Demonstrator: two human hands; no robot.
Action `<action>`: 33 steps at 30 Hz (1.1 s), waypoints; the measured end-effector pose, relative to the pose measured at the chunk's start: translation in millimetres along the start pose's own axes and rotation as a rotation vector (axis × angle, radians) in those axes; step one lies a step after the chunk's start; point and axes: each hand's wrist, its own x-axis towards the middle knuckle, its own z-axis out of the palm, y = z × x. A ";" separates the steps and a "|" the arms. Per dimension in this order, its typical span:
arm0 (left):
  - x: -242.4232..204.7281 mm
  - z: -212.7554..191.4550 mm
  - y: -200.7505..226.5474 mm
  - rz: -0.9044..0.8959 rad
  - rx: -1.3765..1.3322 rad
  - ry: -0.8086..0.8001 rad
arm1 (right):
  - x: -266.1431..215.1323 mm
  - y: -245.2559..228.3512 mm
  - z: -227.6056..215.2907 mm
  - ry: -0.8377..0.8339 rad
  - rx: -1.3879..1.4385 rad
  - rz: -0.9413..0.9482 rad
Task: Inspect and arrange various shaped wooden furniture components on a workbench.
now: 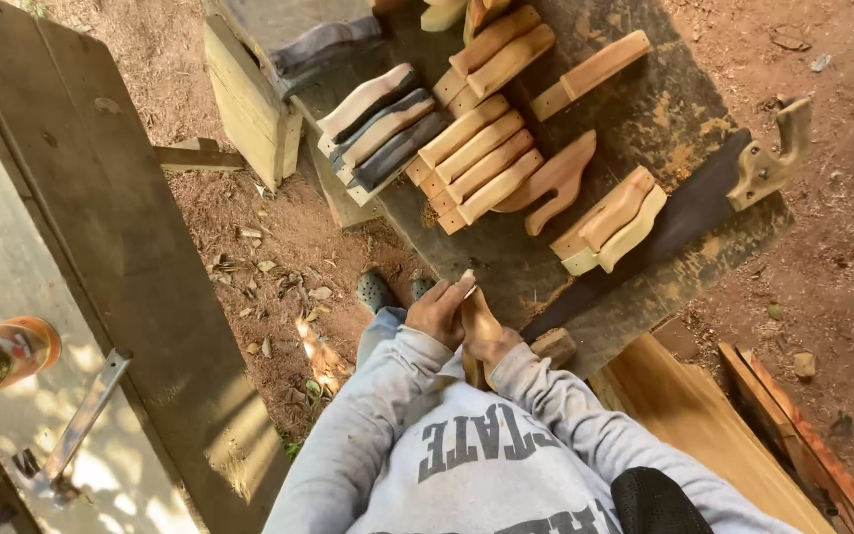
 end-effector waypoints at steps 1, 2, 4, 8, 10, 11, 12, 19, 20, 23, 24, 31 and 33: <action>-4.3 -6.5 7.3 -0.010 -0.048 -0.069 | -11.8 17.5 76.2 0.360 -0.882 -0.046; 3.6 -12.0 8.9 -0.001 -0.089 -0.128 | -26.8 35.4 151.6 0.717 -1.771 -0.109; -0.3 -11.0 13.3 0.036 -0.010 -0.130 | -34.2 23.8 61.9 0.975 -1.747 -0.070; 42.5 -23.6 12.0 0.106 0.206 -0.134 | -33.6 10.5 -10.6 1.318 -1.579 0.199; 26.6 -18.0 18.2 0.037 0.247 -0.321 | -34.6 17.1 -8.5 1.119 -2.052 0.404; 25.5 -13.1 19.6 -0.032 0.291 -0.504 | -30.7 13.0 -6.0 0.843 -2.501 0.618; 20.3 -10.7 13.8 -0.023 0.294 -0.507 | -34.9 10.7 -23.7 0.849 -2.496 0.607; 20.6 -22.9 33.9 0.024 0.172 -0.275 | -51.1 24.4 23.0 0.776 -2.657 0.245; 10.4 -23.6 34.3 -0.016 0.070 -0.314 | -57.3 20.7 -19.9 0.502 -2.951 0.158; 12.4 -38.1 30.0 0.026 0.184 -0.349 | -27.3 25.2 21.5 1.252 -1.741 0.239; 19.0 -28.1 16.9 0.011 0.183 -0.349 | -28.3 25.2 30.0 1.247 -1.745 0.255; 40.8 -39.8 -25.2 -0.033 0.147 -0.044 | -36.2 -9.0 126.0 0.894 -1.085 0.074; 9.9 -48.5 -11.2 -0.114 0.044 0.059 | -55.7 7.8 145.5 0.756 -0.812 -0.040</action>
